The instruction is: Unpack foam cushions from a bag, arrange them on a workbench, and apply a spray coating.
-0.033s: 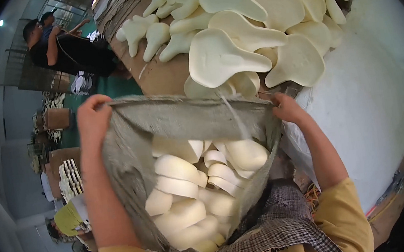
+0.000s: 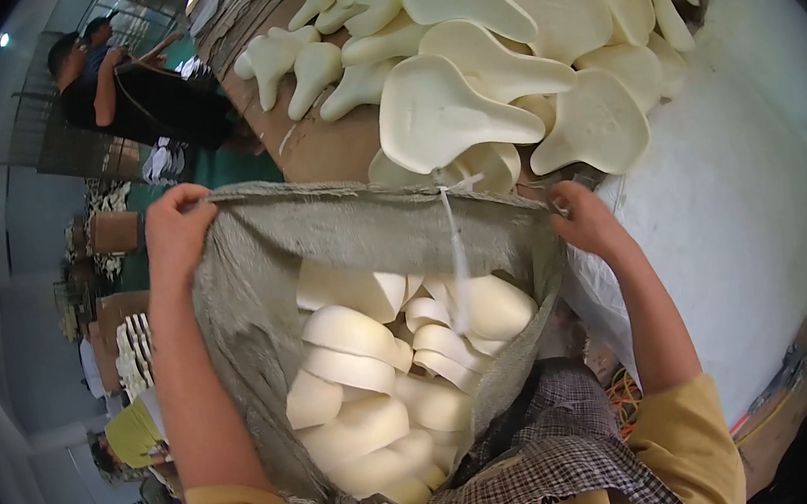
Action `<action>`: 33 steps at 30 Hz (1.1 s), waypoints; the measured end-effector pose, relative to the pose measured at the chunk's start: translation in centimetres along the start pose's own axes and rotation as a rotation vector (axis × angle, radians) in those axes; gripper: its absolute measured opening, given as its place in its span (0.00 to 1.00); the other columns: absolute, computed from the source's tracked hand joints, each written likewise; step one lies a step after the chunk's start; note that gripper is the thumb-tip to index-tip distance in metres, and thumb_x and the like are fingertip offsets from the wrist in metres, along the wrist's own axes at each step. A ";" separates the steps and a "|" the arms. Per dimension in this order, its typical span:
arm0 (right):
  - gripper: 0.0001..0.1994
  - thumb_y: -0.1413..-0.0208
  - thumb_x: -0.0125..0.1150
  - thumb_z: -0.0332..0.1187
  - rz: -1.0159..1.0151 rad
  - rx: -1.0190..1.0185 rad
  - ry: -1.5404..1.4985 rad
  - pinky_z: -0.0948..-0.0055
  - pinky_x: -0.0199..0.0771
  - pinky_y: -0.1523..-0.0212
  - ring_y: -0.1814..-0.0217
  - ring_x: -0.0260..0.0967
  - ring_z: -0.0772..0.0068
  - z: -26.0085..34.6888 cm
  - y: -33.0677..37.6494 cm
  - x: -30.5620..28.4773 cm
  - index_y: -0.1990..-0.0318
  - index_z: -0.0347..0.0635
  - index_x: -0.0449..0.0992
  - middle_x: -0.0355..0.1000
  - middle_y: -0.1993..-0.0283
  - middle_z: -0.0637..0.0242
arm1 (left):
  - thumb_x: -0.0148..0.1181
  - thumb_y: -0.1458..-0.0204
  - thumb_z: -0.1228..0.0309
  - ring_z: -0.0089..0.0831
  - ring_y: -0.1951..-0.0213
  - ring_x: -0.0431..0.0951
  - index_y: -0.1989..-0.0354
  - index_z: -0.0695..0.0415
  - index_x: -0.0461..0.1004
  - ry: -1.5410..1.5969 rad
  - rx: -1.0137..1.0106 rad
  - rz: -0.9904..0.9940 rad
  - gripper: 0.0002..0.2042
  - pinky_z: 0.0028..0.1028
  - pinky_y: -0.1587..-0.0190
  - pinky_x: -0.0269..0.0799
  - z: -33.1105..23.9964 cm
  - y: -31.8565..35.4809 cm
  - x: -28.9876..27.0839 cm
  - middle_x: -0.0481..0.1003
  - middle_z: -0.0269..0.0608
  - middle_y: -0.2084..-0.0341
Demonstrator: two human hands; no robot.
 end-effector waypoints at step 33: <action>0.48 0.68 0.63 0.28 -0.568 0.127 -0.465 0.69 0.67 0.51 0.52 0.66 0.65 -5.3 18.6 -19.6 0.35 0.40 0.42 0.65 0.49 0.55 | 0.45 0.51 0.72 0.24 0.86 0.70 0.65 0.53 0.70 0.798 -0.619 -0.004 0.08 0.17 0.90 0.57 2.5 2.7 12.1 0.71 0.34 0.76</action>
Point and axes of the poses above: each hand's wrist, its own y-axis away from the middle knuckle, its own x-axis out of the palm, z = x × y, the point moved 2 cm from there along -y, towards the middle knuckle
